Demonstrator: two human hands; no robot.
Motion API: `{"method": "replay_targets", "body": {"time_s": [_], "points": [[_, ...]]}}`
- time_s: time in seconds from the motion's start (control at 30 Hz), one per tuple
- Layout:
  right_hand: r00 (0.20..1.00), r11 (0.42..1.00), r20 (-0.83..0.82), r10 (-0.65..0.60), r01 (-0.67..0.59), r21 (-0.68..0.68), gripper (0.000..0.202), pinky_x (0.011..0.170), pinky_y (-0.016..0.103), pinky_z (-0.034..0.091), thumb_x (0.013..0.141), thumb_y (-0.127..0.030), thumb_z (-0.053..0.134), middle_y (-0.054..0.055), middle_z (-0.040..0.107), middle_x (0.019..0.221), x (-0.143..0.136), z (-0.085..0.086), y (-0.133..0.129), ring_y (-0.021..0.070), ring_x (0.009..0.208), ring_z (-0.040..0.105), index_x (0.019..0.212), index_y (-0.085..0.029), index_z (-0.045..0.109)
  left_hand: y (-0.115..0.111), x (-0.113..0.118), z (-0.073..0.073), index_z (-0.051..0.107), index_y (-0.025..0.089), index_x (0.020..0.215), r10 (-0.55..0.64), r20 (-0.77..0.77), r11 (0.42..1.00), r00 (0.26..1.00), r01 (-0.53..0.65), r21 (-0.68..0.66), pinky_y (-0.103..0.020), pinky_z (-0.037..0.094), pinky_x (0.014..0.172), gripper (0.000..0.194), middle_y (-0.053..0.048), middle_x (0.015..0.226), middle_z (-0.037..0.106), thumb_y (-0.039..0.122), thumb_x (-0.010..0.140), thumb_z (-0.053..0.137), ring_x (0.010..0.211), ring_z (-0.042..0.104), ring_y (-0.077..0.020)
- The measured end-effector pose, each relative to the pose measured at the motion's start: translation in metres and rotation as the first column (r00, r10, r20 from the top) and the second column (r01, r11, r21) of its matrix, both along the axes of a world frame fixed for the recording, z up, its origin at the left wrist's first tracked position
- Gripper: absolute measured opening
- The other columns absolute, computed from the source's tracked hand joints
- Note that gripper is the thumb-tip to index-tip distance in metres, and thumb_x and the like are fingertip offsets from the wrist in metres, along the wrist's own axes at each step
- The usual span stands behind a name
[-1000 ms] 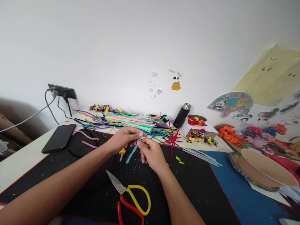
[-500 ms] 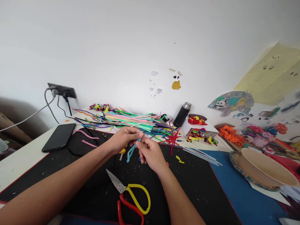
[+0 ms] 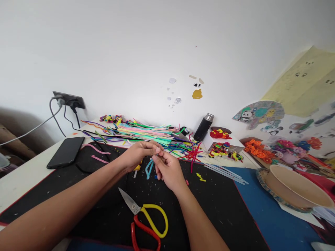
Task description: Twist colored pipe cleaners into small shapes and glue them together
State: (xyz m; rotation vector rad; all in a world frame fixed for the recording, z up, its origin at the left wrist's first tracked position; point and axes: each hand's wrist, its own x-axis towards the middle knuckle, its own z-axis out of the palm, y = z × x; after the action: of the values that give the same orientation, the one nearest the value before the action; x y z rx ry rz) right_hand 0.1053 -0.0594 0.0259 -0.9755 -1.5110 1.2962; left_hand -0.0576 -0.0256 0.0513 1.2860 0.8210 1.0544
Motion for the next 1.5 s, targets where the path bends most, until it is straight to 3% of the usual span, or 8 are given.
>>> {"method": "replay_targets", "body": {"time_s": [0.17, 0.33, 0.53, 0.7, 0.87, 1.0, 1.3, 1.5], "points": [[1.0, 0.999, 0.026, 0.007, -0.008, 0.034, 0.031, 0.041, 0.02, 0.033, 0.096, -0.046, 0.06, -0.008, 0.051, 0.049, 0.001, 0.001, 0.0, 0.0076, 0.036, 0.045, 0.081, -0.019, 0.062, -0.003, 0.002, 0.002, 0.082, 0.016, 0.07, -0.076, 0.095, 0.99, 0.993, 0.086, -0.109, -0.034, 0.048, 0.085, 0.03, -0.011, 0.091, 0.074, 0.045, 0.065, 0.089, 0.089, 0.063, -0.0229], [1.0, 0.999, 0.016, -0.007, 0.007, 0.047, 0.029, 0.041, 0.02, 0.033, 0.096, -0.045, 0.06, -0.009, 0.049, 0.045, 0.001, 0.0, 0.001, 0.0086, 0.035, 0.044, 0.087, -0.018, 0.067, -0.004, 0.006, -0.003, 0.081, 0.014, 0.073, -0.048, 0.119, 0.991, 0.992, 0.062, -0.119, -0.031, 0.047, 0.08, 0.032, -0.01, 0.086, 0.074, 0.044, 0.065, 0.091, 0.085, 0.063, -0.0211], [0.99, 0.986, -0.07, -0.124, 0.13, 0.099, 0.036, 0.039, 0.021, 0.031, 0.094, -0.05, 0.063, -0.01, 0.042, 0.042, 0.001, -0.001, 0.003, 0.0085, 0.034, 0.04, 0.074, -0.02, 0.06, -0.008, 0.014, -0.008, 0.075, 0.017, 0.1, -0.022, 0.201, 0.985, 0.979, 0.055, -0.163, -0.031, 0.047, 0.083, 0.045, -0.006, 0.096, 0.074, 0.055, 0.076, 0.084, 0.09, 0.064, -0.0198], [0.972, 0.969, -0.129, -0.194, 0.21, 0.126, 0.041, 0.039, 0.021, 0.032, 0.097, -0.049, 0.062, -0.01, 0.042, 0.043, 0.004, -0.003, 0.004, 0.0076, 0.033, 0.039, 0.069, -0.021, 0.054, -0.01, 0.009, -0.006, 0.062, 0.017, 0.089, -0.184, 0.029, 0.978, 0.982, 0.186, -0.096, -0.032, 0.049, 0.072, 0.044, -0.003, 0.08, 0.068, 0.061, 0.089, 0.069, 0.076, 0.066, -0.0197], [0.966, 0.961, -0.125, -0.224, 0.24, 0.133, 0.039, 0.036, 0.021, 0.029, 0.097, -0.048, 0.061, -0.01, 0.042, 0.043, 0.005, -0.002, 0.003, 0.0081, 0.033, 0.039, 0.07, -0.021, 0.056, -0.01, 0.006, -0.003, 0.056, 0.019, 0.09, -0.135, -0.119, 0.987, 0.984, 0.144, 0.069, -0.026, 0.044, 0.065, 0.039, 0.002, 0.073, 0.061, 0.058, 0.095, 0.061, 0.069, 0.059, -0.0144], [0.95, 0.952, -0.164, -0.266, 0.285, 0.107, 0.034, 0.036, 0.021, 0.03, 0.095, -0.047, 0.063, -0.01, 0.042, 0.042, 0.006, 0.004, 0.003, 0.0081, 0.032, 0.037, 0.076, -0.019, 0.062, -0.011, 0.011, -0.003, 0.051, 0.02, 0.089, -0.183, -0.132, 0.972, 0.974, 0.199, 0.123, -0.028, 0.046, 0.068, 0.038, 0.002, 0.075, 0.065, 0.053, 0.09, 0.07, 0.072, 0.062, -0.0158], [0.919, 0.922, -0.178, -0.351, 0.373, 0.103, 0.035, 0.036, 0.021, 0.029, 0.095, -0.05, 0.063, -0.01, 0.04, 0.04, 0.015, 0.002, 0.011, 0.0089, 0.033, 0.038, 0.087, -0.016, 0.071, -0.013, 0.015, -0.018, 0.051, 0.022, 0.089, -0.042, -0.262, 0.97, 0.964, 0.102, 0.219, -0.027, 0.047, 0.069, 0.023, 0.004, 0.074, 0.065, 0.038, 0.091, 0.067, 0.072, 0.064, -0.0152], [0.874, 0.897, -0.27, -0.405, 0.437, 0.071, 0.037, 0.035, 0.02, 0.027, 0.093, -0.052, 0.065, -0.011, 0.037, 0.042, 0.027, 0.004, 0.018, 0.0081, 0.033, 0.037, 0.089, -0.016, 0.071, -0.02, 0.018, -0.014, 0.057, 0.02, 0.081, 0.023, -0.502, 0.934, 0.865, 0.161, 0.32, -0.025, 0.037, 0.062, 0.017, 0.004, 0.071, 0.056, 0.033, 0.09, 0.064, 0.065, 0.049, -0.013]]}}
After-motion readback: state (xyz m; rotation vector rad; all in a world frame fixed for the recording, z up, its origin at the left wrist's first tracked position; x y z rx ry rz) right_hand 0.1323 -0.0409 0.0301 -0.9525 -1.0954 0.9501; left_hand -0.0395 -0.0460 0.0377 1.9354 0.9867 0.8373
